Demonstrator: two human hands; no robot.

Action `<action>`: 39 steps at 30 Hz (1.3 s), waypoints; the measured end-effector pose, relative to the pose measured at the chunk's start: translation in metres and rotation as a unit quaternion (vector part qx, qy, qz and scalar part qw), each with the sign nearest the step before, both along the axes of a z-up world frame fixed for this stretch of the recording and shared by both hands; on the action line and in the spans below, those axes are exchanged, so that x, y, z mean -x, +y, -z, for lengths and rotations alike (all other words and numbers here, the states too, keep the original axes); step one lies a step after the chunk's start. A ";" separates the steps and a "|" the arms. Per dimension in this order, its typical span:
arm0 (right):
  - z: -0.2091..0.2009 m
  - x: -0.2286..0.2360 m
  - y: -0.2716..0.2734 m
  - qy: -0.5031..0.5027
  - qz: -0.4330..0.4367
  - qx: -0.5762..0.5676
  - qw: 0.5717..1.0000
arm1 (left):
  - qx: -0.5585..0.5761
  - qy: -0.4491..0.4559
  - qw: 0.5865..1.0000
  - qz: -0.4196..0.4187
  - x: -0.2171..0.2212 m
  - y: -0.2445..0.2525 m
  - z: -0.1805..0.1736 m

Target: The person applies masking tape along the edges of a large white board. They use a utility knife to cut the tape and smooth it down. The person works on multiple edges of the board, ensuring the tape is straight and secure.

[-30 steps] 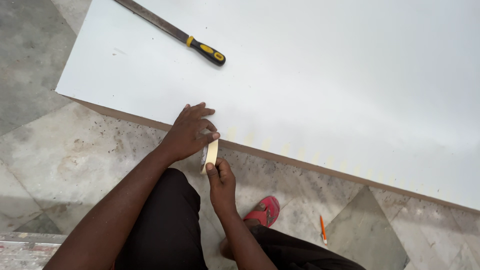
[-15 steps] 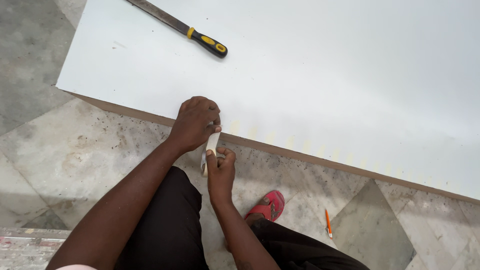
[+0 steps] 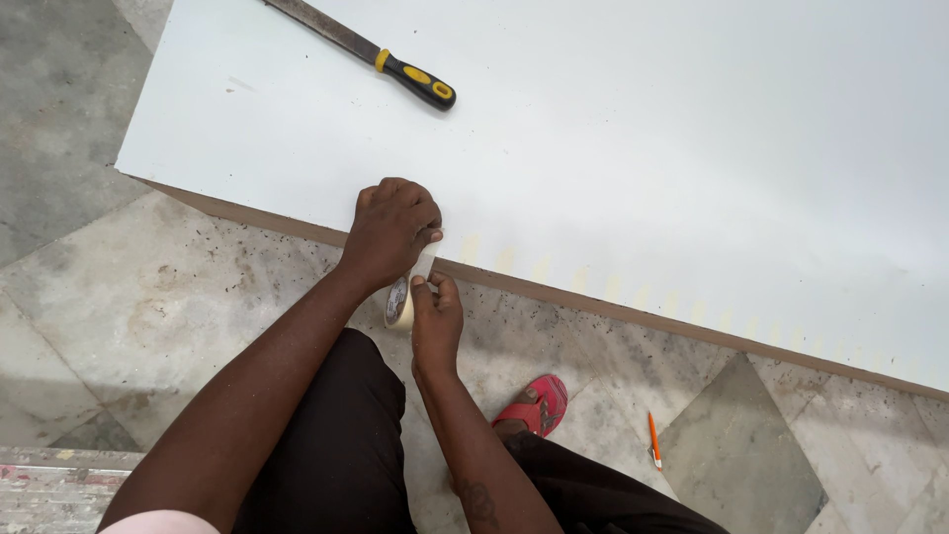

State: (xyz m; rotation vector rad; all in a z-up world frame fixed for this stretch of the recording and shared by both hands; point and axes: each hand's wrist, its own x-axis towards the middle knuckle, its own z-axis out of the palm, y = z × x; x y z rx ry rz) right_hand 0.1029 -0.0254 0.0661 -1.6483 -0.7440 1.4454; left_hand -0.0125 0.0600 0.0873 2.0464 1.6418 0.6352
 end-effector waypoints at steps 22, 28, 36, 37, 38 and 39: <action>0.047 0.005 0.001 -0.061 -0.028 -0.007 0.998 | -0.071 0.086 0.994 -0.020 -0.006 0.009 0.013; 0.072 0.005 0.009 -0.007 0.020 -0.014 1.000 | -0.003 0.149 0.983 0.106 0.010 0.003 0.005; 0.087 0.001 0.023 0.056 0.023 -0.006 0.998 | -0.106 0.214 0.962 0.132 0.012 0.001 0.022; 0.088 0.000 0.025 0.065 0.033 0.004 0.997 | -0.132 0.235 0.954 0.130 0.013 0.002 0.024; 0.091 -0.003 0.028 0.123 0.054 0.075 0.988 | -0.158 0.255 0.946 0.127 0.012 0.002 0.026; 0.097 -0.007 0.032 0.180 0.074 0.145 0.970 | -0.183 0.275 0.936 0.124 0.012 0.002 0.027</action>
